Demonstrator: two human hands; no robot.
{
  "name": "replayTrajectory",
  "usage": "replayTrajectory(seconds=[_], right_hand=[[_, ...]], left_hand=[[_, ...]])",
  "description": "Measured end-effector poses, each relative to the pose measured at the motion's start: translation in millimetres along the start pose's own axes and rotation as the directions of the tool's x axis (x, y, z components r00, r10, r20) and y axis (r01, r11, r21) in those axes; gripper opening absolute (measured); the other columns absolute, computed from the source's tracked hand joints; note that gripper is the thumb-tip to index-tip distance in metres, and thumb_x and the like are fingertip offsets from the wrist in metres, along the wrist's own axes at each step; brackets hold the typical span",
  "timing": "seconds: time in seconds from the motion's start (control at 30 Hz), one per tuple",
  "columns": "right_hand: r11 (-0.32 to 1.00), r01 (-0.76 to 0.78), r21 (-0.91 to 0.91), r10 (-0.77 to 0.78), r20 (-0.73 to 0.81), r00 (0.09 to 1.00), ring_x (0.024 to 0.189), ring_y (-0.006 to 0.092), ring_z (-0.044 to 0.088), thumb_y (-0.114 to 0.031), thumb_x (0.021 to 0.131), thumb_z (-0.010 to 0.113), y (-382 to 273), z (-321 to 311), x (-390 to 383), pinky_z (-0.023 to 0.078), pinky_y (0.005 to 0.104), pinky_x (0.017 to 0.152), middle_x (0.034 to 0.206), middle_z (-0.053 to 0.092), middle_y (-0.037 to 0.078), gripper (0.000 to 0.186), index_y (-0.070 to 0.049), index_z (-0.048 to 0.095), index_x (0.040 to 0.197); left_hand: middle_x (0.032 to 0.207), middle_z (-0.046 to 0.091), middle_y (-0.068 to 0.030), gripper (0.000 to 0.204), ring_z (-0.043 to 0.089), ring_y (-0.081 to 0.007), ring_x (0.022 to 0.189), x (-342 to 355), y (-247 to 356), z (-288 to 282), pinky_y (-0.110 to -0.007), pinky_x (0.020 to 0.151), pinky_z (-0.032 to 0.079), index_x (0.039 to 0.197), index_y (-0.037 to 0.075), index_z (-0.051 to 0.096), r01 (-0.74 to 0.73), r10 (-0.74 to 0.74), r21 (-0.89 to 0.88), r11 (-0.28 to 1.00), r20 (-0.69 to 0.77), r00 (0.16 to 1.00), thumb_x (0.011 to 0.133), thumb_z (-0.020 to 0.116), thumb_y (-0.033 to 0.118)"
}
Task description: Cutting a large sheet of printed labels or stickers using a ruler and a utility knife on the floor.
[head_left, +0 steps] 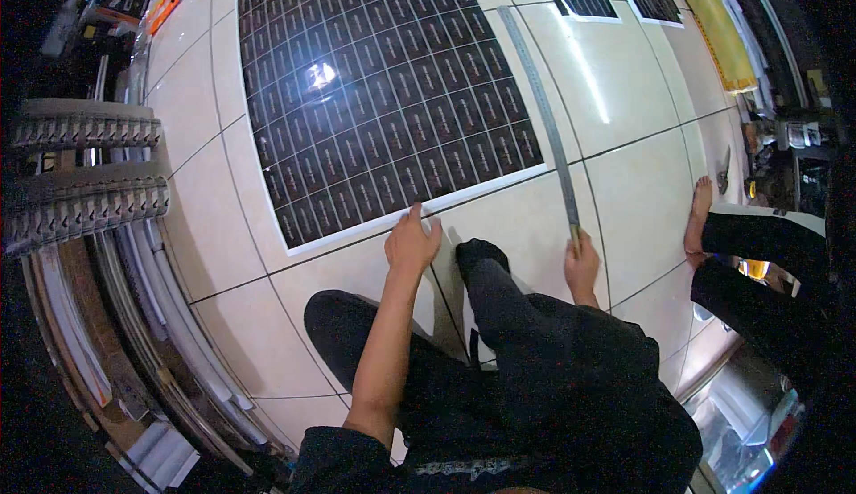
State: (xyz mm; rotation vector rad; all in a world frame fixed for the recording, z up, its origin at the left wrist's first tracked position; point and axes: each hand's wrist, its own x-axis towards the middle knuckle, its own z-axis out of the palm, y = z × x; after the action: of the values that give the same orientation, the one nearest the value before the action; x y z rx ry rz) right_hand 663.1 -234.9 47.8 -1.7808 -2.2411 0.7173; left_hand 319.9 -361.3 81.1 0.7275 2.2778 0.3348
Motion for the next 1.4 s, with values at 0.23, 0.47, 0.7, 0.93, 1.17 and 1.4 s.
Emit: replayTrajectory(seconds=[0.23, 0.47, 0.7, 0.93, 1.17, 1.4], right_hand=[[0.907, 0.385, -0.171, -0.335, 0.261, 0.905, 0.077, 0.0400, 0.067, -0.010, 0.086, 0.054, -88.9, 22.3, 79.8, 0.055, 0.0486, 0.064, 0.131, 0.056, 0.020, 0.065, -0.027, 0.041, 0.148], [0.864, 0.411, -0.291, -0.282, 0.398, 0.873, 0.073, 0.0374, 0.069, -0.009, 0.084, 0.054, -116.9, 34.9, 85.0, 0.056, 0.0455, 0.059, 0.157, 0.031, 0.015, 0.070, -0.026, 0.037, 0.151], [0.884, 0.362, -0.296, -0.229, 0.401, 0.887, 0.077, 0.0377, 0.069, -0.009, 0.085, 0.051, -106.0, 46.8, 85.0, 0.057, 0.0458, 0.063, 0.158, 0.030, 0.013, 0.072, -0.029, 0.035, 0.152], [0.900, 0.337, -0.275, -0.219, 0.383, 0.897, 0.081, 0.0362, 0.070, -0.009, 0.084, 0.051, -126.6, 41.4, 78.6, 0.057, 0.0457, 0.066, 0.157, 0.033, 0.009, 0.068, -0.026, 0.041, 0.149], [0.874, 0.448, -0.187, -0.315, 0.483, 0.817, 0.089, 0.0365, 0.070, -0.009, 0.082, 0.053, -176.0, 73.4, 50.9, 0.058, 0.0451, 0.072, 0.157, 0.034, 0.010, 0.070, -0.022, 0.040, 0.149], [0.852, 0.470, -0.232, -0.323, 0.475, 0.819, 0.079, 0.0342, 0.071, -0.008, 0.080, 0.056, -174.3, 80.1, 51.2, 0.058, 0.0450, 0.067, 0.158, 0.032, 0.009, 0.070, -0.023, 0.043, 0.147]], left_hand=[[0.121, 0.062, -0.0238, 0.063, 0.062, -0.0398, 0.108, -55.9, -24.9, -8.3, -0.049, 0.093, 0.050, 0.140, 0.008, 0.048, -0.158, 0.097, 0.148, 0.976, 0.357, 0.929, 0.091, 0.057, 0.046], [0.122, 0.060, -0.0250, 0.061, 0.062, -0.0390, 0.108, -61.9, -63.5, -48.0, -0.047, 0.093, 0.049, 0.139, 0.005, 0.048, -0.032, 0.023, 0.052, 0.998, 0.172, 0.985, 0.091, 0.059, 0.040], [0.140, 0.047, -0.0238, 0.063, 0.046, -0.0410, 0.128, -51.2, -6.3, 1.7, -0.050, 0.103, 0.042, 0.139, 0.004, 0.049, -0.164, 0.171, 0.128, 0.978, -0.043, 0.984, 0.089, 0.061, 0.041], [0.147, 0.040, -0.0237, 0.067, 0.033, -0.0436, 0.139, -56.4, 2.7, 23.5, -0.056, 0.108, 0.035, 0.139, 0.007, 0.049, -0.258, 0.261, 0.193, 0.947, 0.008, 0.965, 0.086, 0.063, 0.045], [0.143, 0.045, -0.0238, 0.066, 0.042, -0.0412, 0.133, -64.3, -40.2, -7.3, -0.054, 0.102, 0.041, 0.139, 0.006, 0.049, -0.091, 0.074, 0.208, 0.974, 0.088, 0.993, 0.087, 0.062, 0.045], [0.142, 0.046, -0.0250, 0.070, 0.059, -0.0417, 0.115, -63.7, -31.1, -5.5, -0.049, 0.096, 0.049, 0.143, 0.006, 0.044, -0.050, 0.017, 0.180, 0.982, 0.178, 0.984, 0.090, 0.057, 0.049]])
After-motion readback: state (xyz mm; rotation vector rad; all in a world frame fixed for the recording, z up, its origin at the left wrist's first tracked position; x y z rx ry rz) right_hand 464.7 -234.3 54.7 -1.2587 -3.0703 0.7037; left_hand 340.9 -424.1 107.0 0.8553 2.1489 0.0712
